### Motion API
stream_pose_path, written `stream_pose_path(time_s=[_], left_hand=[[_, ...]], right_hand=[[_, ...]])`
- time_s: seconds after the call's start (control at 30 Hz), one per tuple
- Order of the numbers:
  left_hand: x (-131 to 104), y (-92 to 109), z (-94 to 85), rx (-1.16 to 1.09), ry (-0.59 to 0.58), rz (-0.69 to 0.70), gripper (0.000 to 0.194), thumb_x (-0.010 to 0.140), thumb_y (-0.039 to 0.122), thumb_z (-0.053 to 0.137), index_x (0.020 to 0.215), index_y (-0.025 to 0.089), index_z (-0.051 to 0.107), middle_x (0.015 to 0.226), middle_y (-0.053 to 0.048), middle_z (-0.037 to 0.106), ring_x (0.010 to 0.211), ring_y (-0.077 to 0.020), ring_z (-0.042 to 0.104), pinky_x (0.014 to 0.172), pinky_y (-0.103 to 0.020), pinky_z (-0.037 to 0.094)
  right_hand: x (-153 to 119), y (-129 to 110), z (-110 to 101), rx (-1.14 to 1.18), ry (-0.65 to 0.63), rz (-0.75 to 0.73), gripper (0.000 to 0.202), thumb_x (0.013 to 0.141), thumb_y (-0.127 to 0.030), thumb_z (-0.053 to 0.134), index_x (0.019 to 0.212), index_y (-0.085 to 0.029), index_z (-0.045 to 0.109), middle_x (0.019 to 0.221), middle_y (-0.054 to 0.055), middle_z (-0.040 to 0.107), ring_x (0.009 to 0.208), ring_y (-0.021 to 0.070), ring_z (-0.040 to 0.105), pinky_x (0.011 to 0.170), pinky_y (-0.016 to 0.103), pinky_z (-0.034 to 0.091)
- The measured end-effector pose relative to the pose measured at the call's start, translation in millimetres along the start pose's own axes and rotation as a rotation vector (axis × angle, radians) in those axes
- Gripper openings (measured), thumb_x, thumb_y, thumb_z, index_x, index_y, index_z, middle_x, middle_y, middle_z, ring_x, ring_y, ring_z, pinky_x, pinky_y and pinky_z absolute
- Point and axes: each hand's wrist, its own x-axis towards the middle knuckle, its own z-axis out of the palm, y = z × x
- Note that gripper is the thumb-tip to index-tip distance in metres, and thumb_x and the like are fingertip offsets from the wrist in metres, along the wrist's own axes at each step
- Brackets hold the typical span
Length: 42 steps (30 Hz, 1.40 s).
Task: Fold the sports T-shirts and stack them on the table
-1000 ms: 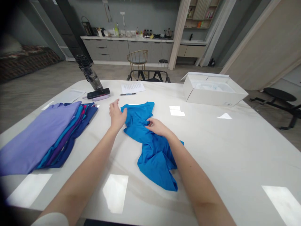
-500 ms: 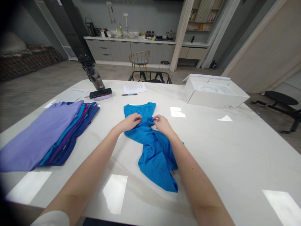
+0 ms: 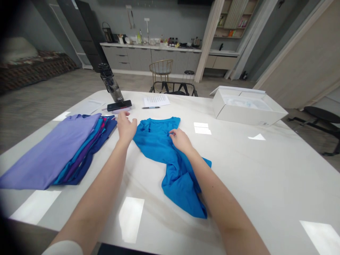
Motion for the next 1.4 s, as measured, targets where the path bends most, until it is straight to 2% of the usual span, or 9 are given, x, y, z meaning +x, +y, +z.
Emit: stream_pose_path(time_s=[0.07,0.17,0.4,0.5,0.7,1.0,1.13,1.27,1.4], left_hand=[[-10,4,2.5,0.223,-0.243,0.197,0.026,0.087,0.024,0.057,0.113,0.024,0.06,0.12,-0.011,0.062,0.118,-0.0309,0.058,0.104,-0.046,0.045],[-28,10,11.7,0.483,-0.586,0.224,0.028,0.091,0.026,0.056,0.118,0.021,0.063,0.125,-0.017,0.062,0.119,-0.0345,0.06,0.101,-0.046,0.047],[-37,11,16.8,0.678,-0.793,0.138,0.063,0.092,0.035,0.064,0.145,0.008,0.044,0.141,-0.029,0.055,0.133,-0.039,0.054,0.105,-0.042,0.045],[-28,4,14.1,0.678,-0.828,0.09,0.074,0.087,0.037,0.072,0.148,0.01,0.041,0.15,-0.029,0.048,0.136,-0.0385,0.053,0.107,-0.041,0.046],[-17,-8,11.5,0.663,-0.906,0.042,0.083,0.08,0.042,0.079,0.151,0.019,0.044,0.166,-0.024,0.028,0.145,-0.0422,0.044,0.114,-0.051,0.042],[-9,-16,10.1,0.662,-0.956,0.031,0.106,0.075,0.045,0.083,0.162,0.022,0.027,0.17,-0.024,0.012,0.149,-0.0439,0.037,0.117,-0.054,0.038],[-6,-21,10.1,0.661,-0.972,0.06,0.109,0.072,0.045,0.085,0.162,0.022,0.026,0.17,-0.024,0.012,0.153,-0.0418,0.03,0.121,-0.054,0.031],[-7,-19,10.0,0.652,-0.939,0.111,0.098,0.079,0.045,0.079,0.161,0.024,0.028,0.17,-0.022,0.017,0.157,-0.0369,0.021,0.124,-0.06,0.02],[-16,-9,19.6,0.536,-0.752,0.296,0.06,0.096,0.036,0.057,0.153,0.022,0.044,0.166,-0.018,0.032,0.155,-0.0321,0.028,0.126,-0.059,0.015]], right_hand=[[15,-12,7,-0.054,-0.008,-0.062,0.025,0.099,-0.025,0.057,0.118,-0.019,0.072,0.119,0.01,0.067,0.111,0.023,0.061,0.1,0.034,0.045],[33,-31,19,-0.157,-0.111,-0.139,0.031,0.097,-0.03,0.063,0.124,-0.019,0.071,0.124,0.013,0.067,0.117,0.026,0.06,0.102,0.035,0.044],[53,-54,40,-0.318,-0.303,-0.093,0.024,0.095,-0.044,0.066,0.111,-0.027,0.072,0.108,0.01,0.074,0.1,0.0287,0.068,0.078,0.033,0.047],[53,-50,37,-0.315,-0.308,-0.099,0.018,0.097,-0.041,0.063,0.103,-0.026,0.07,0.102,0.009,0.075,0.094,0.0266,0.067,0.074,0.03,0.044],[34,-10,-5,-0.137,-0.056,-0.051,0.013,0.098,-0.035,0.059,0.097,-0.024,0.064,0.092,0.006,0.072,0.084,0.0214,0.063,0.073,0.028,0.041],[-46,131,-106,0.03,0.434,0.308,0.038,0.097,-0.059,0.044,0.102,-0.023,0.054,0.086,0.009,0.069,0.075,0.0231,0.062,0.071,0.036,0.046],[-86,184,-119,-0.039,0.373,0.536,0.026,0.094,-0.05,0.048,0.095,-0.025,0.056,0.078,0.007,0.067,0.069,0.0239,0.059,0.068,0.037,0.045],[-88,177,-116,-0.238,0.327,0.602,0.017,0.085,-0.035,0.056,0.094,-0.022,0.063,0.087,0.01,0.068,0.082,0.0278,0.062,0.074,0.039,0.046],[-55,113,-99,-0.315,0.445,0.351,0.031,0.092,-0.031,0.047,0.115,-0.02,0.065,0.108,0.013,0.068,0.1,0.0279,0.064,0.087,0.039,0.048]])
